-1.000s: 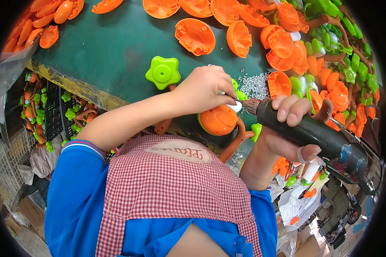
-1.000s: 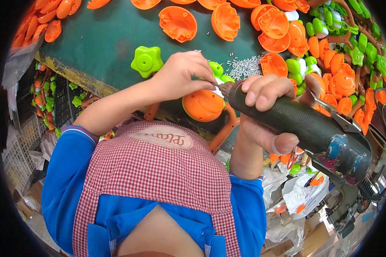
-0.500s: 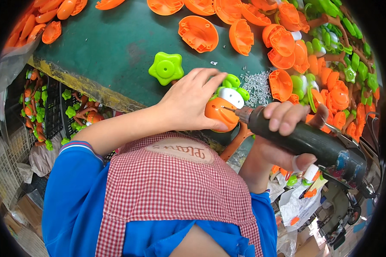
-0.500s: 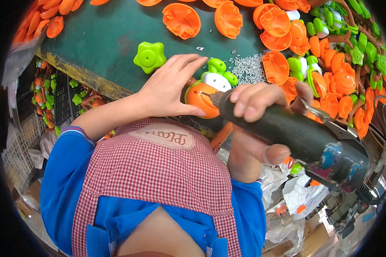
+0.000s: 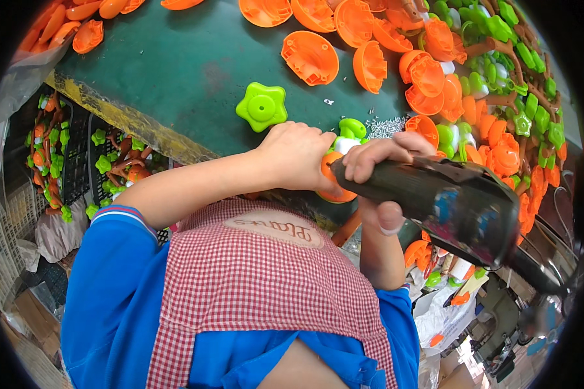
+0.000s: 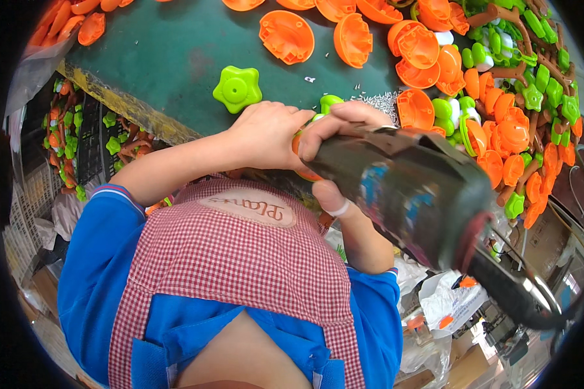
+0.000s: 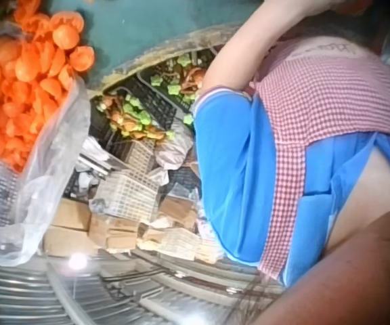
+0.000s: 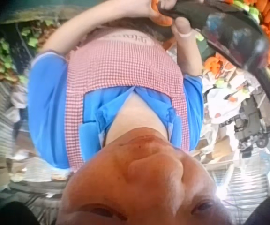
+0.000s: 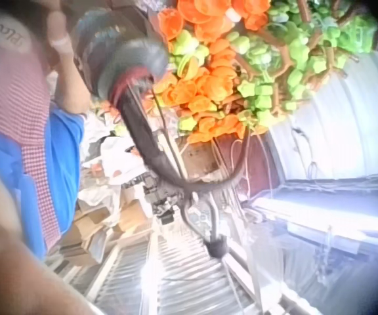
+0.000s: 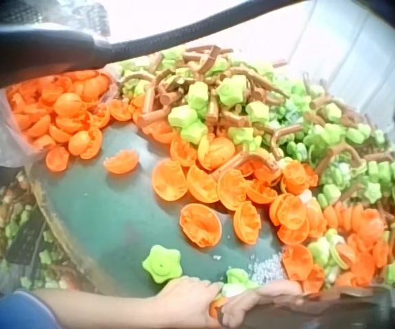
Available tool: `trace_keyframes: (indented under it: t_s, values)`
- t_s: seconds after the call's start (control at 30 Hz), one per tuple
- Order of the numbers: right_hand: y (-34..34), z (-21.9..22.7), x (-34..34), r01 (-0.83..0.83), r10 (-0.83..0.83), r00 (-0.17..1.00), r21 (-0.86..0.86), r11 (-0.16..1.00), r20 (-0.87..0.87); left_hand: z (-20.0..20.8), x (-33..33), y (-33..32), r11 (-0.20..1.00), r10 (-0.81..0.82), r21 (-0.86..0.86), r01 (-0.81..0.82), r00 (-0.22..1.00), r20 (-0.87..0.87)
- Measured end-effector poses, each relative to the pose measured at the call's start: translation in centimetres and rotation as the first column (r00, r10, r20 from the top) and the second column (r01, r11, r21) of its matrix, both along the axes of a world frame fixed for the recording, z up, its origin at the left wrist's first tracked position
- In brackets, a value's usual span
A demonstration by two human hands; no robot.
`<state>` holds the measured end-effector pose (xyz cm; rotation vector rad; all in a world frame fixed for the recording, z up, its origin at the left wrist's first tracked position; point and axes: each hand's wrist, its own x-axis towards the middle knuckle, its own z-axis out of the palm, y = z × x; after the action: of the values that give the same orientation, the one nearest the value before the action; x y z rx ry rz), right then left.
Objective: The person assembles small plastic toy components on a green workbench. They pick up orange and green plastic halves, align them, and use a power drill to fasten them together with screws. Completed units are placed aside on the table.
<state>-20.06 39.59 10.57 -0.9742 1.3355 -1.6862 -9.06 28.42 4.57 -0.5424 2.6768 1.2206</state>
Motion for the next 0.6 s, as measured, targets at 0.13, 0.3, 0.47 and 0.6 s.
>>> trace_keyframes:
  t_s: [0.13,0.3,0.47,0.6]
  values:
    - [-0.9,-2.2,-0.6,-0.050,0.059,0.995,-0.099,0.994,0.083,-0.4,0.1,-0.3,0.999,-0.007,0.035,0.007,1.000,-0.009]
    - [-1.5,-3.8,-1.4,-0.295,0.313,0.950,-0.313,0.903,0.005,-0.8,-0.1,-0.4,0.999,-0.019,0.047,0.019,1.000,0.001]
    - [-2.1,-3.5,-2.4,-0.306,0.336,0.932,-0.203,0.930,0.135,-0.4,-0.3,-1.3,0.993,-0.074,0.099,0.069,0.996,0.045]
    - [0.5,1.5,-3.9,-0.056,0.129,0.968,-0.313,0.948,0.216,0.7,-0.8,-2.2,0.996,-0.093,0.005,0.093,0.994,0.054]
